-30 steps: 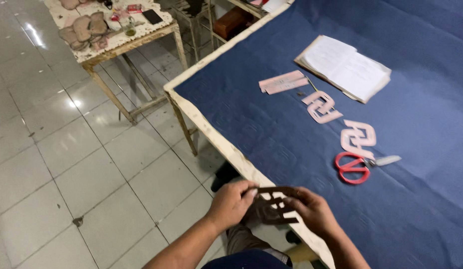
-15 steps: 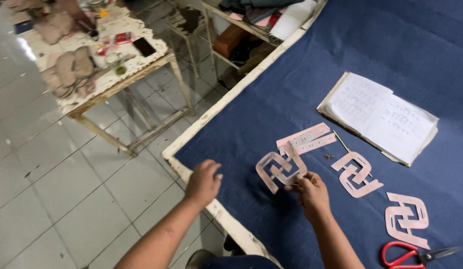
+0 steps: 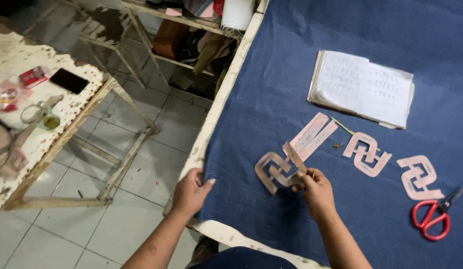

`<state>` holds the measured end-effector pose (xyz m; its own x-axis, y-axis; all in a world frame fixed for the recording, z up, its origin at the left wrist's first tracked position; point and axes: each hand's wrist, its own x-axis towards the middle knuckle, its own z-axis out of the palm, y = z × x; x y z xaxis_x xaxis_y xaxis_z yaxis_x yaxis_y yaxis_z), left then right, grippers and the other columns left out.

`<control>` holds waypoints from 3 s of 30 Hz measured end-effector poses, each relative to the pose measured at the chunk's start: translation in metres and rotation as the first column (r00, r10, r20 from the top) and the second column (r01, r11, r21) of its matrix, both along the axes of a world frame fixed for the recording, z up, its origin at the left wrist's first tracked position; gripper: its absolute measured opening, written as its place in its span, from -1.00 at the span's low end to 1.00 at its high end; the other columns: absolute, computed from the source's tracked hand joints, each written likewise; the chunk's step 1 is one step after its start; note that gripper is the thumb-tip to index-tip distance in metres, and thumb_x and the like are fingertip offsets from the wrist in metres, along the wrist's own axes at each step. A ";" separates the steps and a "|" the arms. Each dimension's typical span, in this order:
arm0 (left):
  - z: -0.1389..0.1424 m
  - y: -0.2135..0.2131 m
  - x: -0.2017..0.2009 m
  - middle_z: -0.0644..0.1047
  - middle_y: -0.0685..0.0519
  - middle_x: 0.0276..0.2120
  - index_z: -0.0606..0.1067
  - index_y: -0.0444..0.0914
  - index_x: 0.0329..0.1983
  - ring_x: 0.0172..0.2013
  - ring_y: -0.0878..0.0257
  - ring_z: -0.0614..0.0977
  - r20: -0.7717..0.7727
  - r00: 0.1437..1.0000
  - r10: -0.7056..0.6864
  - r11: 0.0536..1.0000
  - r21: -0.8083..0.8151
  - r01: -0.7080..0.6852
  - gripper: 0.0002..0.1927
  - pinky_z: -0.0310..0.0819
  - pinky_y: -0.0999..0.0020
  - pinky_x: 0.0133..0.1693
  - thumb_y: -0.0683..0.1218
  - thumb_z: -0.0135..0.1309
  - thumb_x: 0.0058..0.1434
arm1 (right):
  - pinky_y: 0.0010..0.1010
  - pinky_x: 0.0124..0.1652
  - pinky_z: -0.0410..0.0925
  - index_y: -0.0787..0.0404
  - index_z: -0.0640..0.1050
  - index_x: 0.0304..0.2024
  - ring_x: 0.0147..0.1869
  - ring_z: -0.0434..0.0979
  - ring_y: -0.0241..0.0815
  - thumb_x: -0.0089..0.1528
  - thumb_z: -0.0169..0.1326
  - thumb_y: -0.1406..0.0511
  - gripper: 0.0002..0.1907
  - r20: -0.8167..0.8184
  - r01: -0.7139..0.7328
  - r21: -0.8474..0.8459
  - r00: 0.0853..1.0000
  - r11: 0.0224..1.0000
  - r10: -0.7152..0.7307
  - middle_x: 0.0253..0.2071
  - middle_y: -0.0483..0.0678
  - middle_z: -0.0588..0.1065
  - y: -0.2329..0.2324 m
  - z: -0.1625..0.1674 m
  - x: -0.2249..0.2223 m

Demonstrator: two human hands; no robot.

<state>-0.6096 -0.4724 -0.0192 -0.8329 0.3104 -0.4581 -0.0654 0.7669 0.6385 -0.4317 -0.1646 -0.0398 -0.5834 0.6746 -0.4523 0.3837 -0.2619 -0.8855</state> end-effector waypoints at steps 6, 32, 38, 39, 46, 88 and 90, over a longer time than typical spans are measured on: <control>-0.012 -0.021 -0.015 0.67 -0.09 -0.25 0.39 -0.29 0.03 -0.29 0.24 0.69 0.083 0.992 -0.099 0.869 0.492 0.045 -0.64 0.59 0.31 -0.19 -0.01 0.15 0.29 | -0.58 -0.58 0.11 0.25 0.56 -0.06 -0.54 0.29 -0.40 0.32 0.08 0.29 -0.80 -0.072 0.001 0.057 0.997 0.998 0.004 -0.47 -0.13 0.41 -0.051 0.044 -0.041; -0.017 0.025 -0.038 0.65 0.02 -0.31 0.40 -0.33 0.05 -0.31 0.24 0.69 0.123 0.983 -0.140 0.776 0.630 0.032 -0.70 0.56 0.36 -0.24 -0.16 0.10 0.28 | -0.51 -0.22 0.43 0.44 0.50 0.01 -0.28 0.54 -0.27 0.30 0.10 0.36 -0.71 0.066 -0.149 0.014 0.987 0.989 0.147 -0.32 -0.02 0.59 -0.112 0.025 -0.070; -0.017 0.011 -0.078 0.48 -0.03 0.18 0.56 -0.19 0.11 0.14 -0.01 0.45 -0.663 0.654 -0.365 0.788 0.155 0.596 -0.64 0.31 0.10 0.19 -0.14 0.15 0.22 | -0.47 -0.29 0.37 0.34 0.46 0.21 -0.35 0.45 -0.31 0.29 0.05 0.39 -0.58 0.154 -0.140 0.305 0.983 0.942 0.097 -0.38 -0.07 0.52 -0.098 0.017 -0.082; -0.019 0.009 -0.082 0.45 0.01 0.22 0.58 -0.16 0.07 0.16 0.00 0.41 -0.645 0.630 -0.433 0.784 0.076 0.617 -0.66 0.27 0.08 0.21 -0.12 0.16 0.21 | -0.46 -0.29 0.37 0.32 0.46 0.24 -0.36 0.46 -0.31 0.28 0.07 0.39 -0.55 0.202 -0.196 0.359 0.971 0.913 0.129 -0.39 -0.04 0.53 -0.099 0.019 -0.083; -0.031 0.002 -0.087 0.44 0.12 0.26 0.64 -0.05 0.00 0.21 0.04 0.39 -0.656 0.654 -0.376 0.790 0.141 0.596 -0.70 0.22 0.11 0.26 -0.16 0.10 0.23 | -0.45 -0.23 0.46 0.36 0.42 0.22 -0.30 0.64 -0.26 0.23 0.20 0.32 -0.48 0.329 -0.212 0.467 0.943 0.858 0.054 -0.25 0.05 0.65 -0.120 0.029 -0.097; -0.025 0.003 -0.072 0.43 0.09 0.26 0.65 -0.12 0.00 0.25 0.02 0.35 -0.616 0.715 -0.332 0.837 0.157 0.524 -0.68 0.11 0.04 0.29 -0.02 0.18 0.17 | -0.31 0.05 0.44 -0.03 0.48 0.25 0.02 0.57 -0.11 0.25 0.14 0.24 -0.52 0.533 -0.493 0.479 0.821 0.726 0.205 0.06 -0.07 0.45 -0.114 0.038 -0.076; -0.024 0.003 -0.072 0.43 0.09 0.27 0.64 -0.12 0.01 0.25 0.01 0.35 -0.618 0.713 -0.332 0.837 0.155 0.525 -0.68 0.11 0.03 0.29 -0.02 0.17 0.18 | -0.31 0.05 0.44 -0.03 0.48 0.25 0.02 0.57 -0.11 0.26 0.14 0.24 -0.53 0.532 -0.490 0.474 0.821 0.732 0.206 0.07 -0.06 0.44 -0.115 0.039 -0.076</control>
